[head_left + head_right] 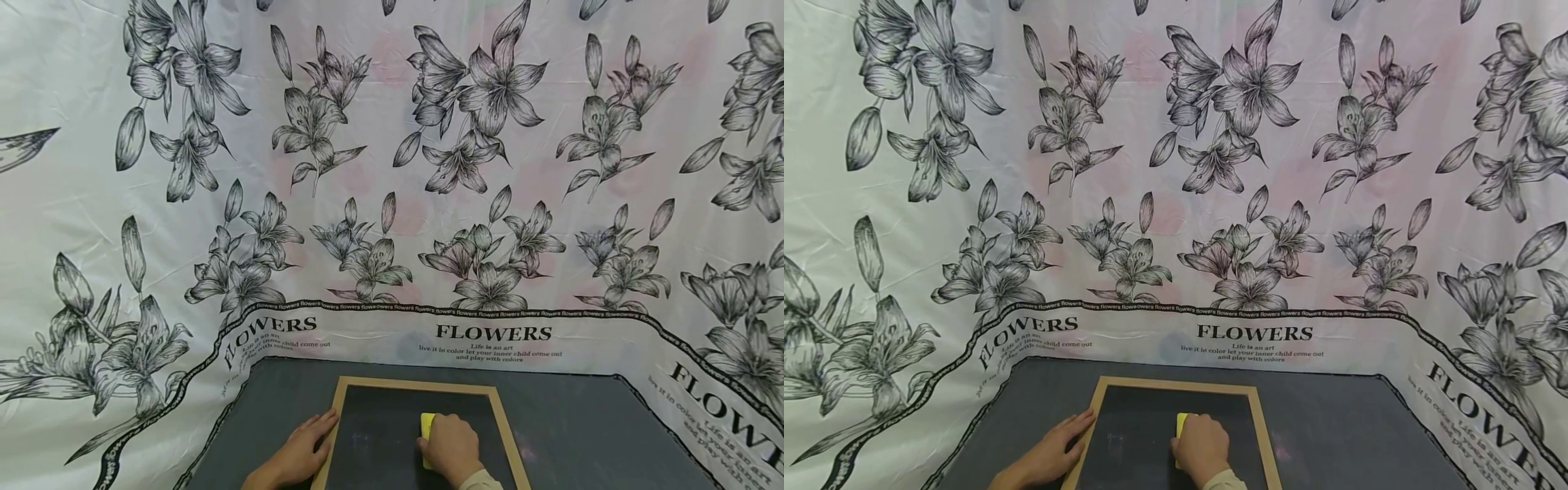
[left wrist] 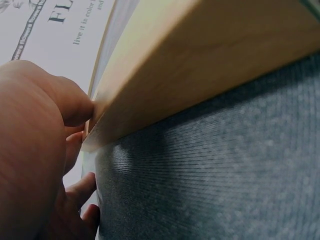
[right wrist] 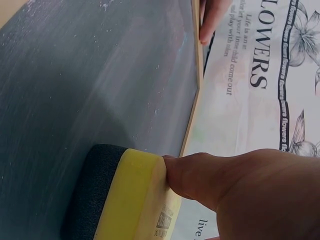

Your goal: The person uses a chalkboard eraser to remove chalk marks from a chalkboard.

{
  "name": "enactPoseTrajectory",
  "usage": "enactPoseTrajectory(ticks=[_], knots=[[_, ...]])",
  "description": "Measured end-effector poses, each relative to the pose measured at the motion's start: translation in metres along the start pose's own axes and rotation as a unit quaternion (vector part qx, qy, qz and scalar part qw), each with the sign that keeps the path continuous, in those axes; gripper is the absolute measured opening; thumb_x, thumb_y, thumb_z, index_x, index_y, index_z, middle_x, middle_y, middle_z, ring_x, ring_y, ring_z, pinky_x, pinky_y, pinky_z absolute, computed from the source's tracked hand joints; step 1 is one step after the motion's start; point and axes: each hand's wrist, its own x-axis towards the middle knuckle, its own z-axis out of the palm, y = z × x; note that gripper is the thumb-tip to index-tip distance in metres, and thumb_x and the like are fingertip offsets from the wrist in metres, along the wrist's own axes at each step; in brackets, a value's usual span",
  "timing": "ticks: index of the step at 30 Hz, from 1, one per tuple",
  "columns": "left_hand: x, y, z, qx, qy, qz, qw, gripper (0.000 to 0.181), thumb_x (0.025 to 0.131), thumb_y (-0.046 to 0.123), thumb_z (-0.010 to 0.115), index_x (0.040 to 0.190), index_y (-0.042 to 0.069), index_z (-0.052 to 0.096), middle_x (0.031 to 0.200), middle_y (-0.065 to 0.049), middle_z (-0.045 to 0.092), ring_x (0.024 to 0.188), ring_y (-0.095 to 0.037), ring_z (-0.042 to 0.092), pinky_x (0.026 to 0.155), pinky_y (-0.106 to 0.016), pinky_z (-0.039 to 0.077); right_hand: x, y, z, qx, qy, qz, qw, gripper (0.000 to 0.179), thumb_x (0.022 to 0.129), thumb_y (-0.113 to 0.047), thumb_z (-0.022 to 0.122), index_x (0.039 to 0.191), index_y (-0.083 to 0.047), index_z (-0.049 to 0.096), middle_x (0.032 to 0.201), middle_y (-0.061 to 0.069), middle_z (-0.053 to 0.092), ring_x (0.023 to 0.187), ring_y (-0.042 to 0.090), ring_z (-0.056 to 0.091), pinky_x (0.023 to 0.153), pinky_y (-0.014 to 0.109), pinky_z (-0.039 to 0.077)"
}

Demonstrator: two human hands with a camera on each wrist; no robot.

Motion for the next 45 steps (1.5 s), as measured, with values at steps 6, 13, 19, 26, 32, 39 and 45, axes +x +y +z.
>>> enactPoseTrajectory(ticks=[6, 13, 19, 26, 32, 39, 45], knots=[[0.000, 0.001, 0.002, -0.001, 0.004, -0.007, 1.0000, 0.058, 0.112, 0.025, 0.060, 0.165, 0.003, 0.049, 0.174, -0.023, 0.039, 0.155, -0.065, 0.031, 0.120, -0.087, 0.023, 0.001, -0.003, 0.001, 0.004, -0.003, -0.004, 1.0000, 0.045, 0.089, -0.043, 0.089, 0.104, -0.002, 0.079, 0.084, 0.010, 0.070, 0.072, 0.024, 0.065, 0.070, 0.049, 0.064], [0.002, -0.006, 0.004, 0.006, 0.003, -0.001, 1.0000, 0.060, 0.113, 0.031, 0.058, 0.167, 0.007, 0.048, 0.176, -0.021, 0.038, 0.155, -0.065, 0.030, 0.119, -0.087, 0.023, 0.002, -0.008, 0.003, 0.003, -0.009, -0.002, 0.9999, 0.044, 0.089, -0.043, 0.088, 0.104, -0.003, 0.079, 0.084, 0.010, 0.070, 0.073, 0.024, 0.066, 0.072, 0.049, 0.064], [0.004, -0.013, 0.005, -0.014, 0.003, -0.007, 0.9999, 0.061, 0.113, 0.035, 0.058, 0.168, 0.012, 0.047, 0.178, -0.016, 0.036, 0.159, -0.063, 0.027, 0.123, -0.085, 0.019, 0.002, -0.013, 0.003, 0.007, -0.014, -0.007, 0.9999, 0.043, 0.090, -0.042, 0.088, 0.104, -0.003, 0.079, 0.084, 0.010, 0.070, 0.073, 0.024, 0.065, 0.074, 0.050, 0.065], [0.000, 0.000, 0.001, -0.005, 0.003, -0.011, 0.9999, 0.058, 0.112, 0.026, 0.059, 0.166, 0.006, 0.048, 0.175, -0.022, 0.038, 0.156, -0.065, 0.029, 0.121, -0.087, 0.019, 0.003, -0.018, 0.005, 0.004, -0.001, -0.013, 0.9999, 0.045, 0.089, -0.043, 0.089, 0.105, -0.003, 0.079, 0.085, 0.010, 0.071, 0.074, 0.024, 0.066, 0.074, 0.050, 0.065], [-0.001, 0.001, 0.000, 0.002, -0.002, -0.014, 0.9999, 0.059, 0.113, 0.028, 0.058, 0.166, 0.006, 0.048, 0.175, -0.023, 0.038, 0.156, -0.065, 0.029, 0.120, -0.087, 0.021, 0.002, -0.021, 0.007, 0.010, 0.006, -0.019, 0.9998, 0.045, 0.089, -0.042, 0.089, 0.105, -0.002, 0.078, 0.085, 0.011, 0.071, 0.073, 0.025, 0.067, 0.072, 0.050, 0.065], [0.001, -0.004, 0.003, -0.009, 0.000, -0.019, 0.9998, 0.060, 0.112, 0.029, 0.059, 0.166, 0.006, 0.048, 0.175, -0.022, 0.039, 0.157, -0.064, 0.029, 0.122, -0.086, 0.021, 0.002, -0.028, 0.009, 0.005, 0.003, -0.018, 0.9998, 0.046, 0.089, -0.043, 0.089, 0.106, -0.001, 0.077, 0.086, 0.012, 0.071, 0.075, 0.025, 0.067, 0.076, 0.050, 0.065], [0.002, -0.001, 0.001, -0.004, 0.002, -0.021, 0.9998, 0.058, 0.112, 0.024, 0.059, 0.166, 0.005, 0.048, 0.175, -0.021, 0.039, 0.157, -0.064, 0.029, 0.122, -0.086, 0.020, 0.004, -0.034, 0.011, 0.004, 0.001, -0.011, 0.9999, 0.047, 0.090, -0.044, 0.088, 0.107, -0.002, 0.077, 0.088, 0.012, 0.071, 0.077, 0.025, 0.068, 0.078, 0.051, 0.066]])
